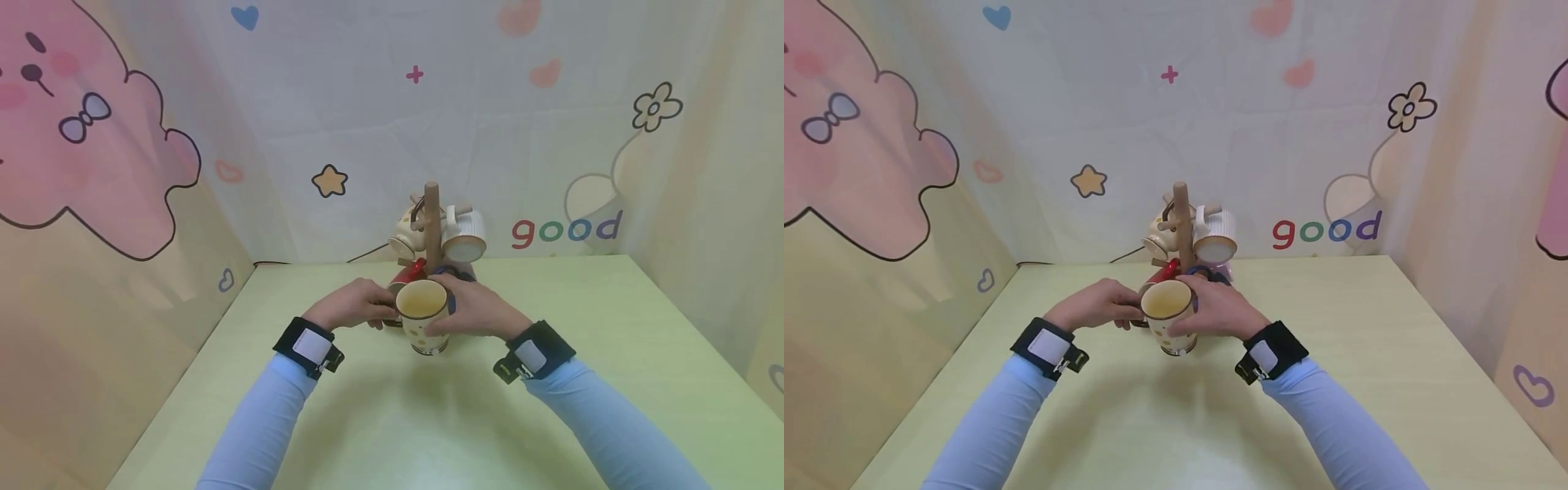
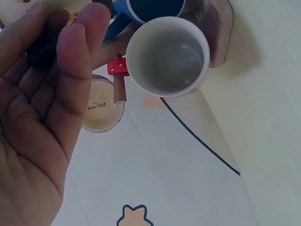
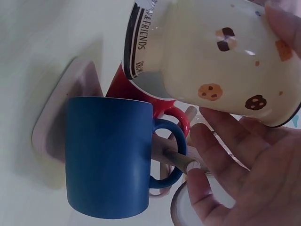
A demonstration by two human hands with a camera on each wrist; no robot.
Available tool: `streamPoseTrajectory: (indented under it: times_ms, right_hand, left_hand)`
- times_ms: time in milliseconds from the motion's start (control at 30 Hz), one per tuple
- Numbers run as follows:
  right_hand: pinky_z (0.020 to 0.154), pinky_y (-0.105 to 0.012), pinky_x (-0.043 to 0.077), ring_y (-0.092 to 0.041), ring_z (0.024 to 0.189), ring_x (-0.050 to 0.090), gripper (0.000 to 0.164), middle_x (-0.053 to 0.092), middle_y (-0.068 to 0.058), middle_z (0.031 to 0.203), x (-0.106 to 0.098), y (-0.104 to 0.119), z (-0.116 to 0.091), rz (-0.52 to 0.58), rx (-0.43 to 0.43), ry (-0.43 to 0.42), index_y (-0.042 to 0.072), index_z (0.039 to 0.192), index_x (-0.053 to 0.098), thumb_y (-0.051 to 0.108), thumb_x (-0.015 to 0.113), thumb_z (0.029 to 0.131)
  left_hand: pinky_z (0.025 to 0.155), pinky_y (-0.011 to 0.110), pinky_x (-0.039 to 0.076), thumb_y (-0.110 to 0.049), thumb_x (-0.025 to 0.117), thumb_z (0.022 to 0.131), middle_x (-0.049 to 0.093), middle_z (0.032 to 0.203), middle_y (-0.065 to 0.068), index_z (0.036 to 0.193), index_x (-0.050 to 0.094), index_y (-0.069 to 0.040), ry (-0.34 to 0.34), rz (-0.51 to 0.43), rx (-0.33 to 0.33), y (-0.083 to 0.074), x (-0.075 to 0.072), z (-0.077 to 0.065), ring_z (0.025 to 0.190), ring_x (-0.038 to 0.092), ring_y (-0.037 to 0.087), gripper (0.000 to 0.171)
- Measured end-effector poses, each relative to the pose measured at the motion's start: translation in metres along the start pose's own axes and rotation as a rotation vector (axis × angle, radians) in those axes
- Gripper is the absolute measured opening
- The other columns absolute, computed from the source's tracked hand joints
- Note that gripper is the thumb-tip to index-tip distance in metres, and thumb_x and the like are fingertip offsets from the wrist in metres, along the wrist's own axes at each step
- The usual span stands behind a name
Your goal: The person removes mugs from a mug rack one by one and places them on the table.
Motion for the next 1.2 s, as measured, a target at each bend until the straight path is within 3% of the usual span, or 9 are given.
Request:
streamPoseTrajectory:
  times_ms: [267,433,633,833,1200]
  right_hand:
    - [0.101,-0.063,0.040,-0.036,0.126,0.053,0.097,0.056,-0.014,0.137,-0.002,-0.004,0.001,-0.010,0.021,0.009,0.010,0.152,0.035,0.045,0.084,0.077]
    - [0.101,-0.061,0.041,-0.038,0.127,0.052,0.093,0.058,-0.017,0.136,-0.010,-0.015,-0.004,-0.055,0.058,0.042,0.009,0.152,0.037,0.051,0.079,0.080]
    - [0.100,-0.055,0.044,-0.036,0.126,0.054,0.086,0.058,-0.019,0.135,-0.021,-0.034,-0.011,-0.102,0.054,0.055,0.009,0.151,0.042,0.053,0.073,0.084]
    - [0.096,-0.057,0.046,-0.039,0.122,0.055,0.084,0.060,-0.021,0.131,-0.033,-0.051,-0.022,-0.136,0.083,0.042,0.002,0.145,0.047,0.057,0.071,0.085]
    - [0.094,-0.060,0.045,-0.045,0.119,0.056,0.085,0.059,-0.027,0.131,-0.054,-0.087,-0.036,-0.226,0.176,0.005,-0.003,0.144,0.046,0.060,0.064,0.088]
  left_hand:
    - [0.072,0.029,0.057,-0.014,0.064,0.098,0.071,0.094,0.001,0.110,0.074,-0.009,-0.030,0.003,-0.018,0.006,-0.006,-0.004,0.074,0.069,0.019,0.017]
    - [0.073,0.031,0.057,-0.014,0.063,0.098,0.071,0.093,0.001,0.105,0.075,-0.010,-0.049,0.036,-0.073,0.018,-0.015,-0.011,0.074,0.069,0.019,0.015]
    - [0.072,0.031,0.057,-0.013,0.063,0.097,0.071,0.094,0.002,0.105,0.075,-0.008,-0.057,0.043,-0.155,0.040,-0.025,-0.026,0.075,0.069,0.023,0.015]
    - [0.073,0.033,0.057,-0.011,0.062,0.096,0.071,0.097,0.006,0.106,0.075,-0.005,-0.102,0.055,-0.224,0.067,-0.035,-0.044,0.073,0.069,0.023,0.017]
    - [0.075,0.039,0.057,-0.010,0.059,0.099,0.069,0.097,0.016,0.110,0.071,0.004,-0.257,0.040,-0.335,0.108,-0.060,-0.073,0.075,0.067,0.020,0.021]
Point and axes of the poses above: each hand's wrist, its own z-axis towards the middle knuckle, its own x-axis out of the palm, y = z × x, the point moved 5 cm from there along z, towards the middle knuckle
